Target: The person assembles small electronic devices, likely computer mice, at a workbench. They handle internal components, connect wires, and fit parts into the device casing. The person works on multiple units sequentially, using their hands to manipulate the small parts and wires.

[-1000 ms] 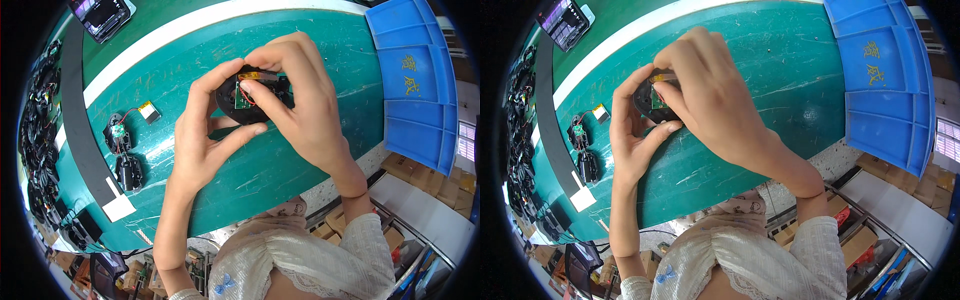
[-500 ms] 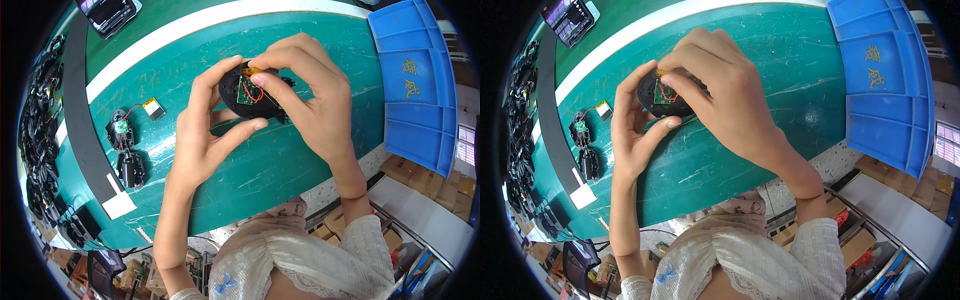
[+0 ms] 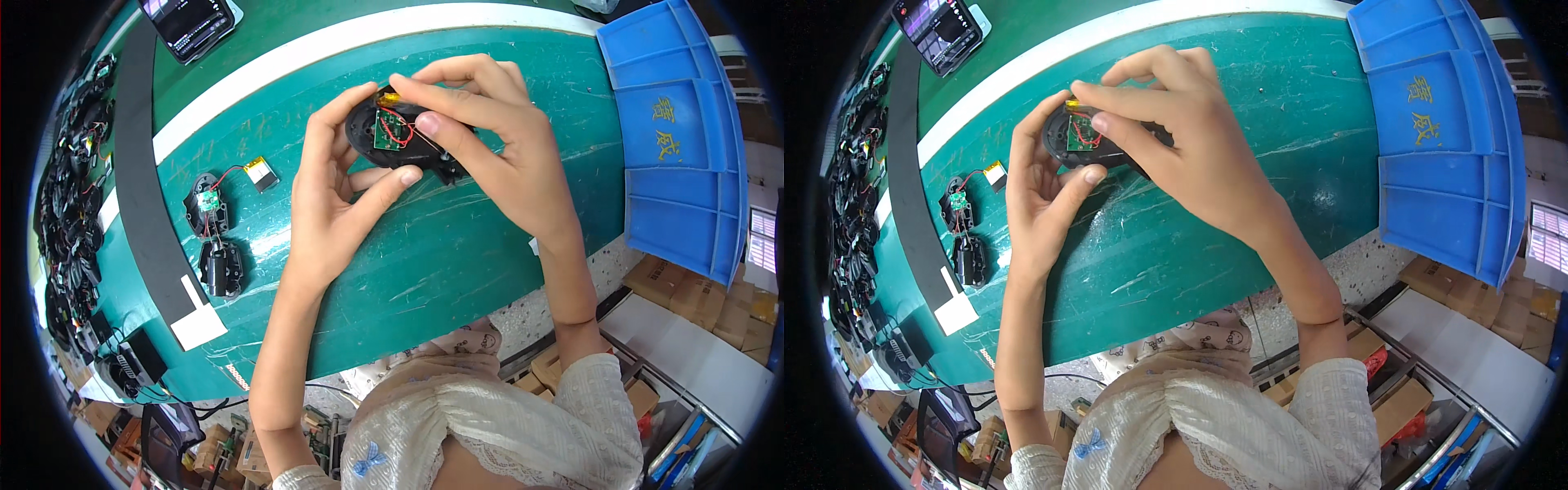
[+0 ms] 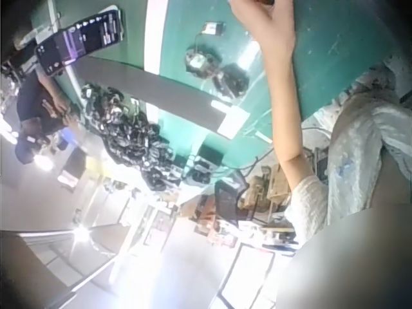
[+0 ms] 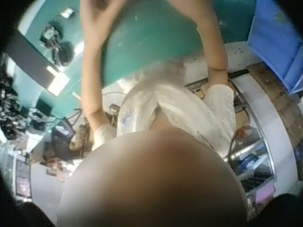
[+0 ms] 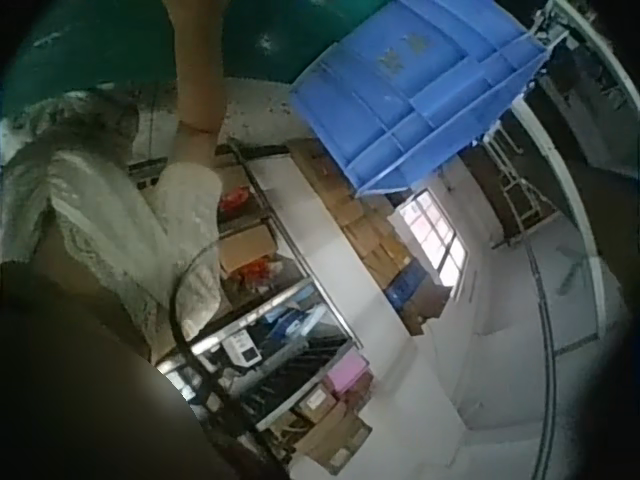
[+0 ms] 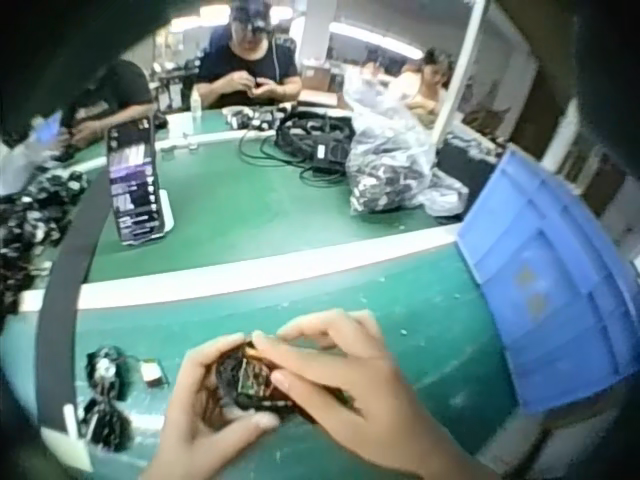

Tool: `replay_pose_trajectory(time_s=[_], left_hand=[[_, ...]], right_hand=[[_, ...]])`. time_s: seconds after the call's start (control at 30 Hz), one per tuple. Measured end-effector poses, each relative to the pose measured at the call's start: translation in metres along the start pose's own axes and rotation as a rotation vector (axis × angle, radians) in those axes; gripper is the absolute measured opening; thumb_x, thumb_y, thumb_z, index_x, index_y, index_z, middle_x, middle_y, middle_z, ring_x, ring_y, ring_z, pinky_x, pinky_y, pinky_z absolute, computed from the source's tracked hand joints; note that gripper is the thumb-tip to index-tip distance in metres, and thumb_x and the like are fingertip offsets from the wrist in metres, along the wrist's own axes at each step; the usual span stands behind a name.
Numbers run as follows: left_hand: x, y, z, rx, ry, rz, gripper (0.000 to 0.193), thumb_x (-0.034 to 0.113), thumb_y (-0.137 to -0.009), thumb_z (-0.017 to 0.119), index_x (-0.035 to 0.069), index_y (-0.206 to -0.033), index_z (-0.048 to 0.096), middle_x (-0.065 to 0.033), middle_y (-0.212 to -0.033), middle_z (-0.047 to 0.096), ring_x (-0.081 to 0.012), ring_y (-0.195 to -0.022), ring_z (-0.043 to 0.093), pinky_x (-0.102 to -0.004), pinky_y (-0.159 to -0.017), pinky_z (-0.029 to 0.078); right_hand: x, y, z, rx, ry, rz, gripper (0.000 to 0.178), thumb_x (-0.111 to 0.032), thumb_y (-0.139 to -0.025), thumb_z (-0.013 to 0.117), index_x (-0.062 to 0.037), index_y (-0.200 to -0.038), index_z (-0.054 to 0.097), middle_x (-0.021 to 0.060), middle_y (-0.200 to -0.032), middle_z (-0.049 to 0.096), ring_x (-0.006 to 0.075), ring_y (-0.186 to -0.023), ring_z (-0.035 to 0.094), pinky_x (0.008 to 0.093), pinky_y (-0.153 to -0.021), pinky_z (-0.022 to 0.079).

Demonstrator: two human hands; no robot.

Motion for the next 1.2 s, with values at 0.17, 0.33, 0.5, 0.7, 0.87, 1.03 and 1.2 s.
replay_pose_trajectory(time_s=[0.17,0.33,0.5,0.7,0.87,1.03,1.2], left_hand=[[0.006,-0.003,-0.002,0.032,0.027,0.045,0.064,-0.006,-0.075,0.063,0.002,-0.13,0.03,-0.0157,-0.125,0.044,-0.0198,-0.113,0.047,-0.0284,-0.087,0.05],[0.0,-0.004,-0.012,0.068,0.142,-0.011,0.064,-0.006,-0.075,0.063,0.002,-0.129,0.03,-0.015,-0.126,0.044,-0.0197,-0.115,0.046,-0.0319,-0.098,0.04],[0.007,-0.004,-0.012,0.075,0.132,0.009,0.061,-0.003,-0.077,0.062,0.002,-0.13,0.031,-0.0136,-0.125,0.045,-0.0192,-0.114,0.046,-0.0325,-0.098,0.04],[0.003,-0.002,-0.013,0.119,0.167,-0.063,0.05,0.006,-0.085,0.049,0.003,-0.132,0.032,-0.0133,-0.12,0.049,-0.0189,-0.107,0.052,-0.0326,-0.088,0.049],[0.001,-0.001,-0.015,0.14,0.12,-0.081,0.045,0.007,-0.088,0.044,0.003,-0.131,0.033,-0.0123,-0.112,0.055,-0.0172,-0.101,0.057,-0.0317,-0.084,0.052],[-0.005,0.0,-0.02,0.152,0.139,-0.127,0.042,0.007,-0.089,0.045,0.004,-0.129,0.035,-0.0108,-0.108,0.057,-0.0152,-0.097,0.059,-0.0295,-0.08,0.053],[-0.004,-0.001,-0.021,0.176,0.178,-0.147,0.04,0.006,-0.089,0.046,0.003,-0.128,0.037,-0.0108,-0.102,0.059,-0.0154,-0.092,0.061,-0.0283,-0.077,0.055]], right_hand=[[0.024,0.001,-0.001,0.09,-0.288,0.13,0.029,-0.021,-0.086,0.058,-0.0054,-0.11,0.06,0.0077,-0.098,0.057,0.0198,-0.09,0.05,0.0294,-0.082,0.04],[0.041,0.007,0.019,-0.027,-0.503,0.324,0.032,-0.024,-0.089,0.055,0.0015,-0.109,0.057,0.0114,-0.092,0.061,0.014,-0.081,0.056,0.0268,-0.072,0.045],[0.036,0.007,0.026,-0.146,-0.586,0.402,0.03,-0.023,-0.089,0.055,0.0028,-0.104,0.058,0.0067,-0.08,0.062,0.0076,-0.071,0.056,0.023,-0.062,0.046],[0.032,0.007,0.025,-0.136,-0.56,0.399,0.026,-0.021,-0.089,0.056,0.0017,-0.1,0.059,0.0048,-0.077,0.061,0.0063,-0.069,0.055,0.0221,-0.06,0.044],[0.031,0.007,0.025,-0.083,-0.536,0.368,0.024,-0.02,-0.087,0.057,0.0014,-0.099,0.06,0.0051,-0.079,0.06,0.0066,-0.067,0.054,0.0222,-0.06,0.044],[0.028,0.007,0.025,-0.1,-0.51,0.385,0.023,-0.019,-0.087,0.058,0.0014,-0.099,0.06,0.0054,-0.08,0.059,0.0082,-0.068,0.053,0.0225,-0.061,0.043],[0.026,0.007,0.025,-0.118,-0.491,0.391,0.023,-0.018,-0.087,0.057,0.0013,-0.098,0.06,0.0055,-0.081,0.058,0.0088,-0.069,0.053,0.0226,-0.061,0.043]])
Point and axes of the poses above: each hand's wrist, its own y-axis away from the middle knuckle, its own z-axis out of the palm, x = y × z, the point moved 9 cm from there along -y, towards the middle knuckle
